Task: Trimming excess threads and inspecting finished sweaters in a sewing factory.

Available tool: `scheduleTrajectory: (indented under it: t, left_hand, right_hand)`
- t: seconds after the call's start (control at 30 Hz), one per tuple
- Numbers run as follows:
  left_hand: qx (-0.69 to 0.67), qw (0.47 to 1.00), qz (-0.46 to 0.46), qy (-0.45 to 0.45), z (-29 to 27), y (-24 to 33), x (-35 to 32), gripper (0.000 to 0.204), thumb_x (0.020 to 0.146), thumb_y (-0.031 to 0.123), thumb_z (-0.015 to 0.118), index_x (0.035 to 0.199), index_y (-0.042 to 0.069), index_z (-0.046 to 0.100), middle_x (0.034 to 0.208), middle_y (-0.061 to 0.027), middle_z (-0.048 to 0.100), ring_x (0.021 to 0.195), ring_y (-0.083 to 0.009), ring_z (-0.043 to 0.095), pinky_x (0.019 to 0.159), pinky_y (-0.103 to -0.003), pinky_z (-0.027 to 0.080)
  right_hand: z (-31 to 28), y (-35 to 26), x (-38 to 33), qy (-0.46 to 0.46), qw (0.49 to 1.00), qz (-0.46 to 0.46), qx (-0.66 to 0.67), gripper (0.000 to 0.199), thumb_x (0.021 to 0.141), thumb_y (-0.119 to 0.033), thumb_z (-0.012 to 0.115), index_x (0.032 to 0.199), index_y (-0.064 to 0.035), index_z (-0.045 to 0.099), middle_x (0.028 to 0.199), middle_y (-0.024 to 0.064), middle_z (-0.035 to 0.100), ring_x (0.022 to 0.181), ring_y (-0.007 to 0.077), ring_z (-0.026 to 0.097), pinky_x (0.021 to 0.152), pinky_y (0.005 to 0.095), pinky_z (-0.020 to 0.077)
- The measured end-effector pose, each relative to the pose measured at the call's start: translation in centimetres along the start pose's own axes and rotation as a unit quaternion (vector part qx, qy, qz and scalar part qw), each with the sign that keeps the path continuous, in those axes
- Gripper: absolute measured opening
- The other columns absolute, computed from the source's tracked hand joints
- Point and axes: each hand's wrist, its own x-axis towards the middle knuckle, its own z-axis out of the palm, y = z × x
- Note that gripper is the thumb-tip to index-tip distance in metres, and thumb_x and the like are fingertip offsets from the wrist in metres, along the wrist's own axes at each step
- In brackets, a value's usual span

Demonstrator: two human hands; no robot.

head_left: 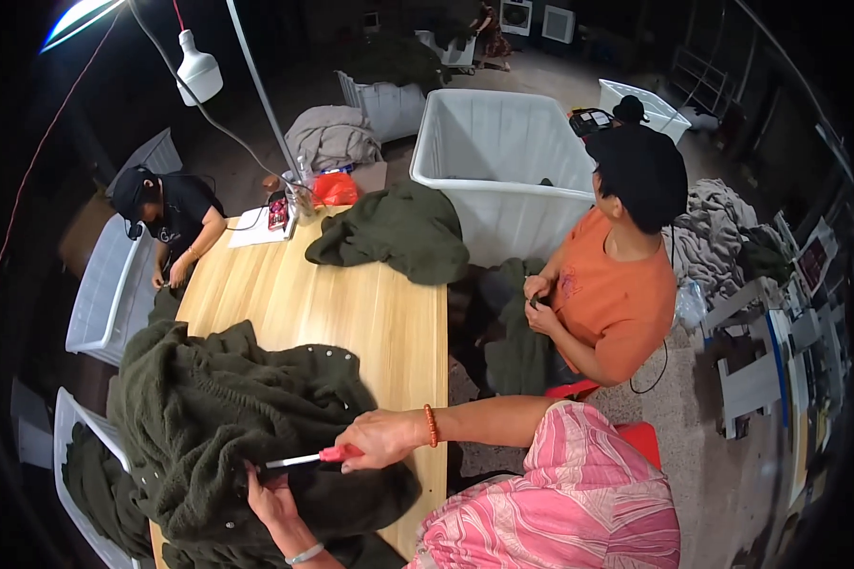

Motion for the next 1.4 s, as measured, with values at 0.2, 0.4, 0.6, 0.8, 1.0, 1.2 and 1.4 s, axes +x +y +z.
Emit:
scheduleTrajectory:
  t: [0.2,0.4,0.6,0.8,1.0,1.2,1.4]
  left_hand:
    - [0.253,0.967,-0.024,0.009,2.5,2.9,-8.9,0.024,0.087,0.000,0.057,0.111,0.000,0.061,0.105,-0.0107,0.066,0.094,-0.0208,0.063,0.081,-0.034,0.051]
    - [0.323,0.875,-0.356,-0.056,-8.2,-4.4,-21.7,0.030,0.083,0.007,0.070,0.111,-0.001,0.066,0.107,-0.0065,0.067,0.096,-0.0172,0.061,0.085,-0.033,0.049]
    - [0.592,0.724,-0.354,0.017,-12.6,-1.0,-26.3,0.025,0.084,0.012,0.068,0.104,-0.003,0.067,0.092,-0.0056,0.070,0.082,-0.0135,0.063,0.074,-0.029,0.050]
    - [0.512,0.849,0.097,0.087,-1.8,7.8,-12.0,0.020,0.095,0.020,0.058,0.093,0.001,0.066,0.074,0.0001,0.061,0.063,-0.0056,0.052,0.056,-0.022,0.043]
    - [0.497,0.819,0.217,0.187,-0.7,11.6,4.5,0.052,0.087,0.023,0.072,0.129,0.000,0.052,0.107,-0.0083,0.064,0.094,-0.0140,0.060,0.082,-0.026,0.049]
    - [0.336,0.918,0.205,0.052,3.7,13.8,-0.7,0.024,0.094,0.016,0.061,0.111,-0.002,0.061,0.096,-0.0014,0.064,0.083,-0.0068,0.057,0.074,-0.023,0.047]
    - [0.475,0.868,0.119,0.086,1.3,15.2,-19.8,0.024,0.079,0.021,0.067,0.089,0.001,0.059,0.082,0.0022,0.056,0.074,-0.0061,0.047,0.063,-0.022,0.036]
  right_hand:
    - [-0.5,2.1,1.5,0.131,0.984,-0.049,0.110,0.033,0.085,-0.034,0.067,0.101,-0.0051,0.064,0.087,0.0178,0.067,0.082,0.0349,0.065,0.072,0.0420,0.0499]
    - [-0.8,2.9,2.8,0.071,0.994,-0.020,0.085,0.031,0.089,-0.016,0.065,0.115,-0.0004,0.061,0.102,0.0123,0.070,0.093,0.0225,0.068,0.085,0.0314,0.0512]
    - [1.0,2.2,5.4,0.050,0.998,-0.016,0.042,0.032,0.087,-0.023,0.068,0.110,-0.0011,0.062,0.094,0.0156,0.069,0.086,0.0257,0.068,0.078,0.0332,0.0508]
    - [1.3,2.9,5.5,0.103,0.992,-0.036,0.057,0.038,0.089,-0.036,0.065,0.114,-0.0068,0.062,0.089,0.0185,0.067,0.086,0.0386,0.064,0.073,0.0404,0.0506]
    - [0.8,1.1,3.7,0.101,0.993,-0.002,0.060,0.031,0.088,-0.020,0.067,0.110,0.0006,0.062,0.095,0.0156,0.069,0.088,0.0248,0.068,0.078,0.0329,0.0512]
    - [-0.3,3.5,2.2,0.160,0.985,-0.003,0.064,0.029,0.088,-0.017,0.067,0.109,0.0015,0.062,0.087,0.0135,0.069,0.077,0.0196,0.065,0.073,0.0311,0.0509]
    - [-0.3,4.7,3.0,0.153,0.984,-0.001,0.087,0.031,0.089,-0.017,0.066,0.113,0.0022,0.062,0.093,0.0148,0.070,0.085,0.0190,0.066,0.078,0.0305,0.0510]
